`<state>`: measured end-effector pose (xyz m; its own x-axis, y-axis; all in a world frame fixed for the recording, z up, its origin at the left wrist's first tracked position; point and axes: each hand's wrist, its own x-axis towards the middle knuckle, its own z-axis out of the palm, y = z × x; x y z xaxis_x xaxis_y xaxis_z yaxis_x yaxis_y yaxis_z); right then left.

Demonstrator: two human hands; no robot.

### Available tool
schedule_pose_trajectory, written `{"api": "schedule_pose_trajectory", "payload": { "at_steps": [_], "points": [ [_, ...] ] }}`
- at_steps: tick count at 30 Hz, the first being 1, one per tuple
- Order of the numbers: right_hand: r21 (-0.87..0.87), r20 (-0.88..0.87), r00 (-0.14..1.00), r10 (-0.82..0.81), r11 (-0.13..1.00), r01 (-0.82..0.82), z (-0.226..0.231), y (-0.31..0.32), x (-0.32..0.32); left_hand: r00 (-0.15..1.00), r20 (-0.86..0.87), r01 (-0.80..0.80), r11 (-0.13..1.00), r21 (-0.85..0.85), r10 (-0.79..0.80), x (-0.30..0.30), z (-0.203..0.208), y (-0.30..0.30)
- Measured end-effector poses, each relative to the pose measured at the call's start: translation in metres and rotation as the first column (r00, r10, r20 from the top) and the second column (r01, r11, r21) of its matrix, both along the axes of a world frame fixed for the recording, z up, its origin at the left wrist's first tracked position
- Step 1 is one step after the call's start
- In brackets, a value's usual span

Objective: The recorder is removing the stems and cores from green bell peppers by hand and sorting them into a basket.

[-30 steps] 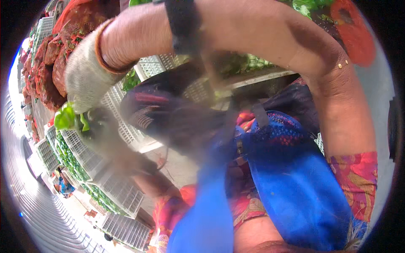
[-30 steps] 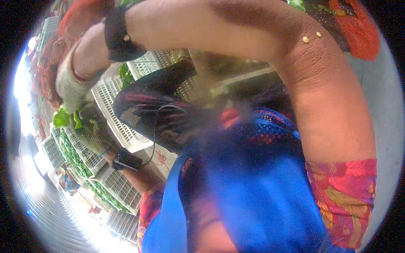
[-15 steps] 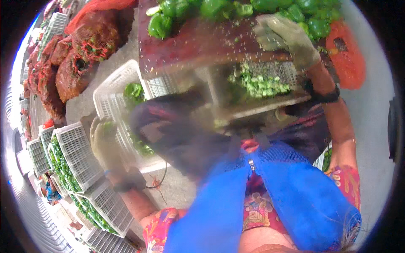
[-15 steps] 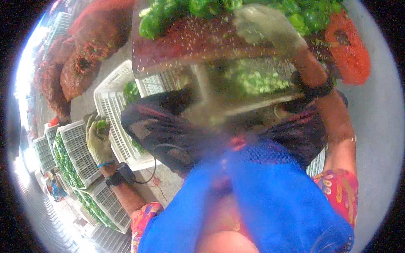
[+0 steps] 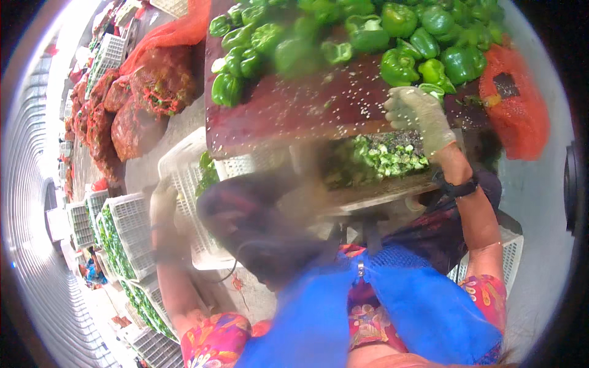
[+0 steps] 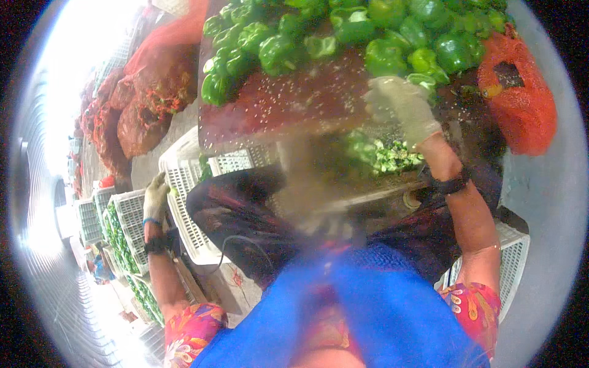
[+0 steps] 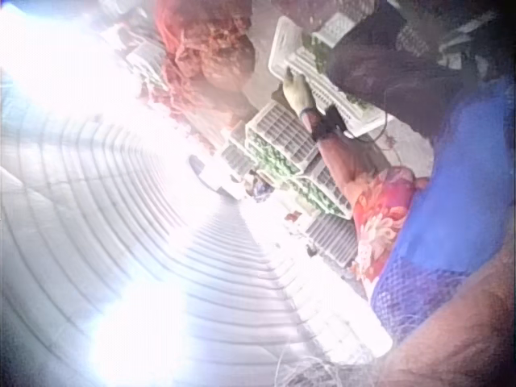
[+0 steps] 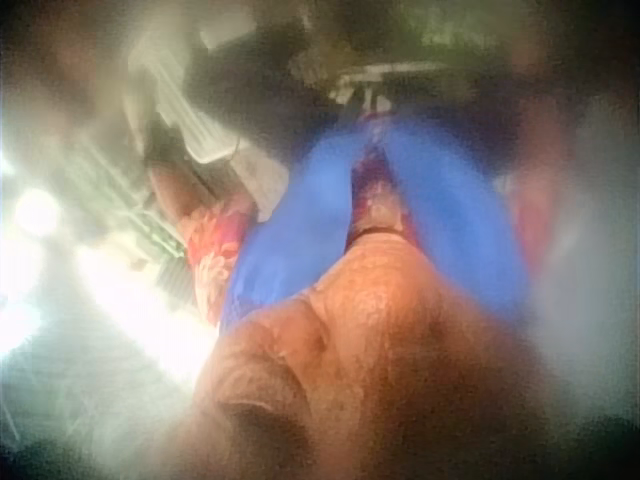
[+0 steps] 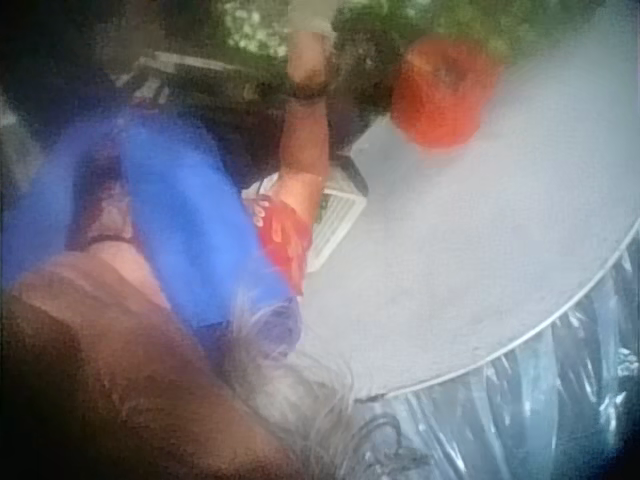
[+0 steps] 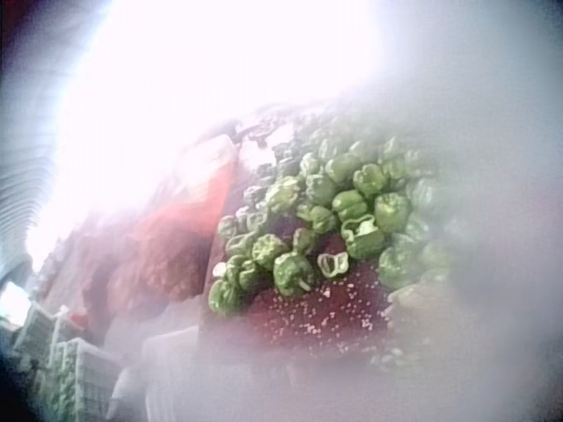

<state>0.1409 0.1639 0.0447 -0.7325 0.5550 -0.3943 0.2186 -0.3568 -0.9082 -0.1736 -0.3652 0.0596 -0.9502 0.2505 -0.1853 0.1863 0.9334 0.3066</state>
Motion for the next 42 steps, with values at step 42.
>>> {"api": "schedule_pose_trajectory", "payload": {
  "at_steps": [42],
  "points": [
    [0.683,0.726,0.679,0.107,0.0,-0.731,0.064,-0.063,-0.213,0.654,-0.058,0.753,0.642,0.145,-0.754,0.066,0.058,0.266]
  ]
}}
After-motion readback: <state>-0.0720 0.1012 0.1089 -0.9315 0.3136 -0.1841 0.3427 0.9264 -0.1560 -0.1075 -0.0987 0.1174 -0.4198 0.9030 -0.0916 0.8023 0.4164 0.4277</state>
